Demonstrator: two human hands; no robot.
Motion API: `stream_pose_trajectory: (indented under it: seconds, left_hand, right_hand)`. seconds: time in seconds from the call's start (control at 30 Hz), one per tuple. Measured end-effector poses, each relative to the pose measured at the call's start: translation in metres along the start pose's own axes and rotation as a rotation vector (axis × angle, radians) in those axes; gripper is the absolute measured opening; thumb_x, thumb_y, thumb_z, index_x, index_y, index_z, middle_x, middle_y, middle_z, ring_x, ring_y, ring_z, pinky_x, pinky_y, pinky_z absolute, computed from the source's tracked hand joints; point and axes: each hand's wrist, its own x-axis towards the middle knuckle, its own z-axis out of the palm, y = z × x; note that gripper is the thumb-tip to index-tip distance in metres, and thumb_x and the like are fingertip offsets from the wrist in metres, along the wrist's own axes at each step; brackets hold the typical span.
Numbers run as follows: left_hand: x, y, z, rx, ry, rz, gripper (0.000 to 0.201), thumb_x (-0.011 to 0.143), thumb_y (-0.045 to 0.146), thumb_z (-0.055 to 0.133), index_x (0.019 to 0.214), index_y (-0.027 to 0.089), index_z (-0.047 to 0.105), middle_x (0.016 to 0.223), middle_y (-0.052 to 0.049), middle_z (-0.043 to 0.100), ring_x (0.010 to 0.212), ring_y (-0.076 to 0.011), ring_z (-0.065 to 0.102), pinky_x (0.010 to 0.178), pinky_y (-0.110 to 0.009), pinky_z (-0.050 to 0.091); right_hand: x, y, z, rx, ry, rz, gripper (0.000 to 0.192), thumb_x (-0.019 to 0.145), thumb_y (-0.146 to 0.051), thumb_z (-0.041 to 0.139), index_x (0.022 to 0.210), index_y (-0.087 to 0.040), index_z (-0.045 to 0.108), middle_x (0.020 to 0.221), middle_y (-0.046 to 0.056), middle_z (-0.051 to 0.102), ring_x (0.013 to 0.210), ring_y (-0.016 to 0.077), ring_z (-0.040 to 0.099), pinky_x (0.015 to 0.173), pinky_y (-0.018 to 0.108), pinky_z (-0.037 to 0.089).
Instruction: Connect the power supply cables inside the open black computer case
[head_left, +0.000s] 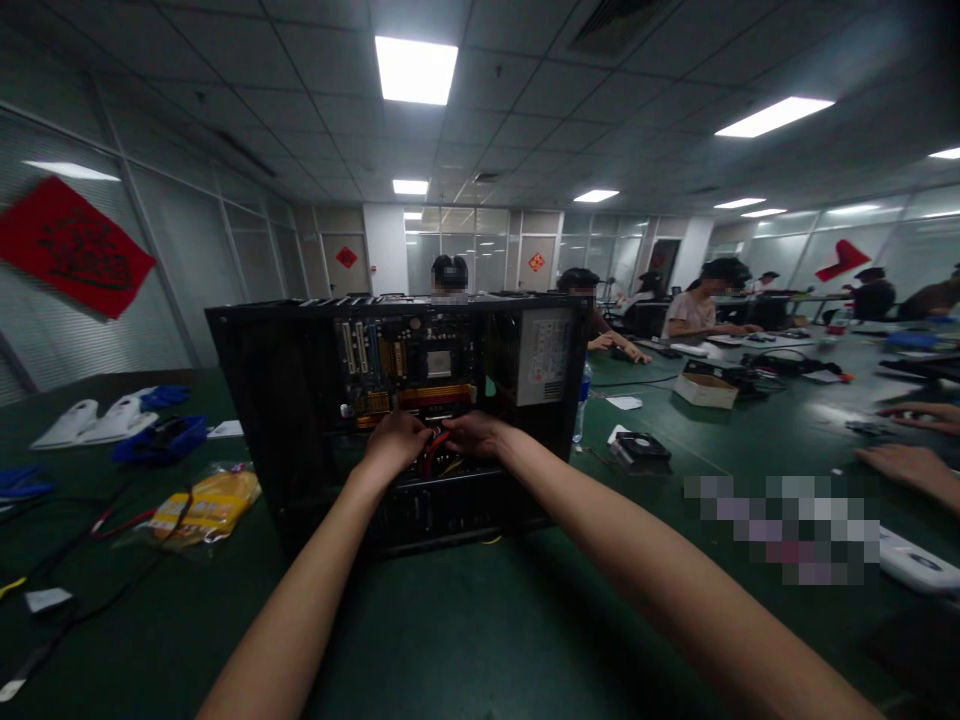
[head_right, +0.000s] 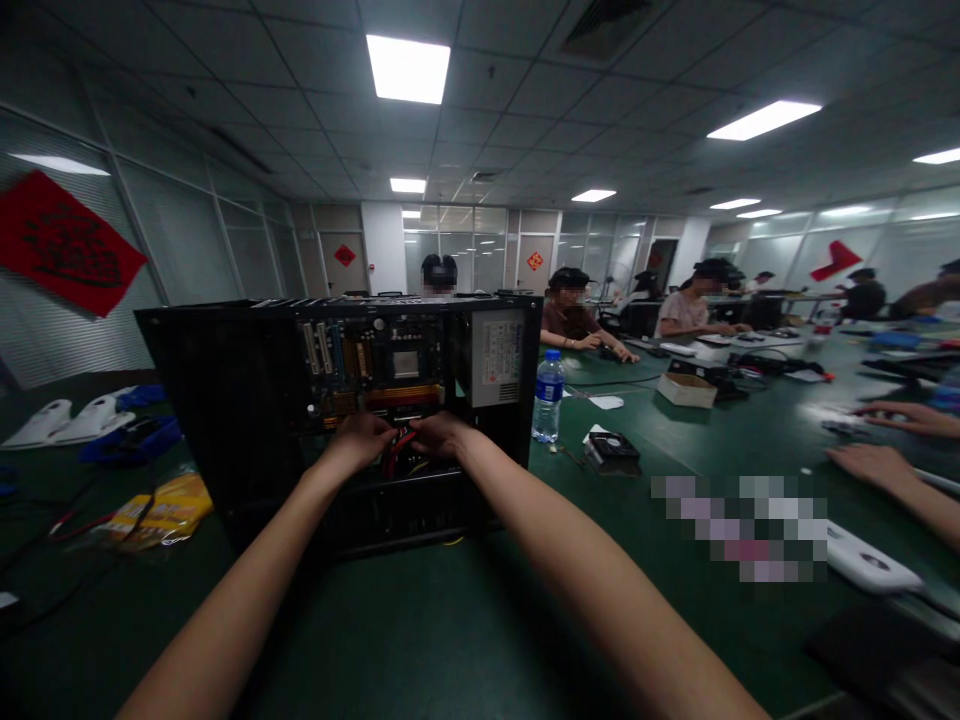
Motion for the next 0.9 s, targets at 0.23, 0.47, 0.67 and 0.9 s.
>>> stream_pose_trajectory:
  seconds: [0.23,0.47,0.67,0.9]
  left_hand:
    - [-0.002,0.0,0.0,-0.021,-0.015,0.005,0.031,0.087,0.04,0.054,0.086,0.02,0.077,0.083,-0.009,0.075,0.076,-0.0193,0.067,0.06,-0.025,0.038]
    - [-0.008,0.003,0.001,-0.005,-0.002,0.0,0.032,0.089,0.042,0.054,0.09,0.02,0.077,0.09,-0.011,0.076,0.085,-0.0206,0.069,0.068,-0.026,0.044]
    - [-0.015,0.009,-0.001,0.02,0.02,0.003,0.035,0.09,0.043,0.051,0.092,0.018,0.076,0.094,-0.013,0.075,0.088,-0.0221,0.068,0.069,-0.027,0.044]
    - [-0.019,0.013,-0.003,0.059,0.0,0.005,0.052,0.082,0.064,0.054,0.085,0.016,0.075,0.086,-0.013,0.074,0.081,-0.0237,0.069,0.062,-0.027,0.044]
  right_hand:
    - [-0.001,0.0,-0.003,0.036,0.023,-0.023,0.013,0.092,-0.004,0.054,0.085,-0.013,0.06,0.075,0.0,0.064,0.066,0.0071,0.062,0.064,0.016,0.053]
    - [0.007,0.004,-0.003,0.017,0.065,-0.061,0.013,0.092,-0.003,0.054,0.085,-0.013,0.059,0.074,0.0,0.065,0.065,0.0062,0.063,0.063,0.015,0.054]
    - [0.009,0.008,-0.004,-0.023,0.098,-0.098,0.01,0.086,-0.004,0.063,0.08,-0.01,0.059,0.07,0.002,0.065,0.059,0.0088,0.063,0.055,0.017,0.055]
    - [0.01,0.007,-0.003,-0.043,0.109,-0.156,0.013,0.084,-0.002,0.065,0.077,-0.01,0.059,0.07,0.002,0.063,0.062,0.0085,0.063,0.06,0.018,0.057]
